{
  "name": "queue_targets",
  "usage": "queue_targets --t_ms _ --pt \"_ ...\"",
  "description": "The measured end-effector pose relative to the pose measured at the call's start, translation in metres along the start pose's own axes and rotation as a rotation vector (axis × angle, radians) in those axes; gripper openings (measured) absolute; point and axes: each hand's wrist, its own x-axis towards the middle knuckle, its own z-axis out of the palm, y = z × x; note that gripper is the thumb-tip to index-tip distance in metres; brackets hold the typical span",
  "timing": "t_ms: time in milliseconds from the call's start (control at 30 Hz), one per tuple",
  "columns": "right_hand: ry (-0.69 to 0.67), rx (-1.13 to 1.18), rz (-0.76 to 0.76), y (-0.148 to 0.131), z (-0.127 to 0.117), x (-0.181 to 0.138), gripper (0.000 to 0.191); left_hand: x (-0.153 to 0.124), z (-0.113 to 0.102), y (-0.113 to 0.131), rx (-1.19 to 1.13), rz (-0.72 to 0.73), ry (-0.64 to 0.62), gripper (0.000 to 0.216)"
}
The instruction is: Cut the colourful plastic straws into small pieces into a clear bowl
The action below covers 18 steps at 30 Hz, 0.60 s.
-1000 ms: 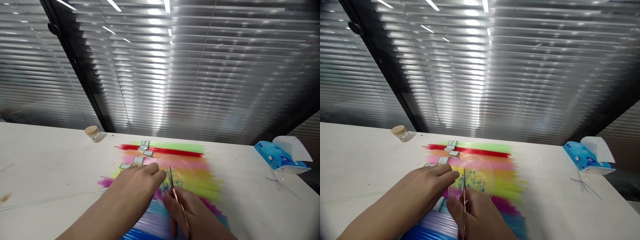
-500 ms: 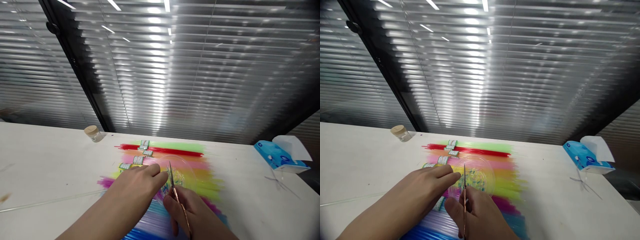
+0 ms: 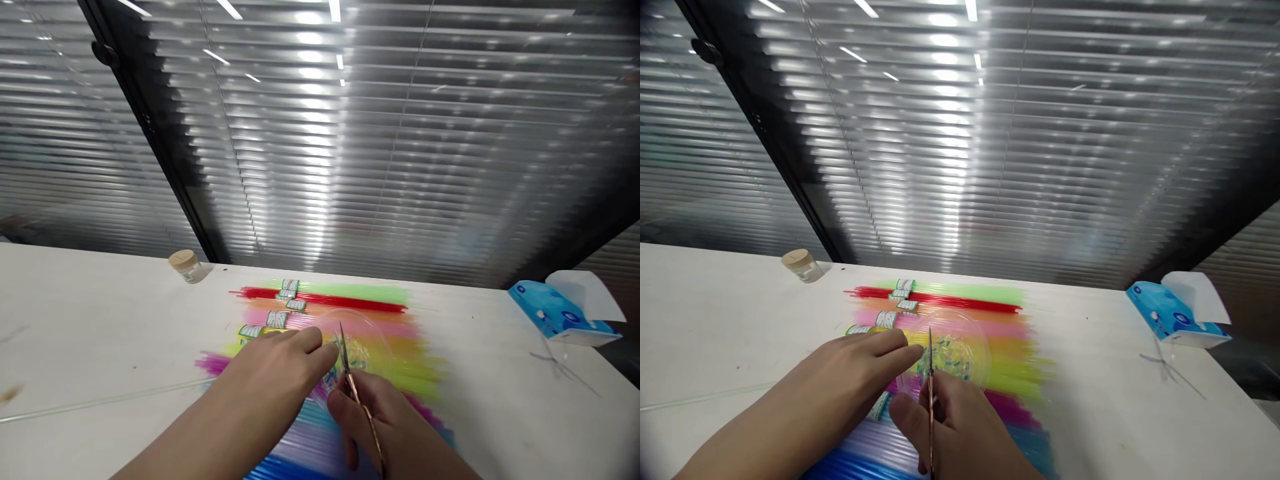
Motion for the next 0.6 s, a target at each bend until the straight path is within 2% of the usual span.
queue_targets --t_ms 600 --pt "-0.011 0.021 0.014 -0.0067 -0.0035 -0.0048 0.064 -0.0002 0.0009 -0.0003 0.014 0.043 0.056 0.032"
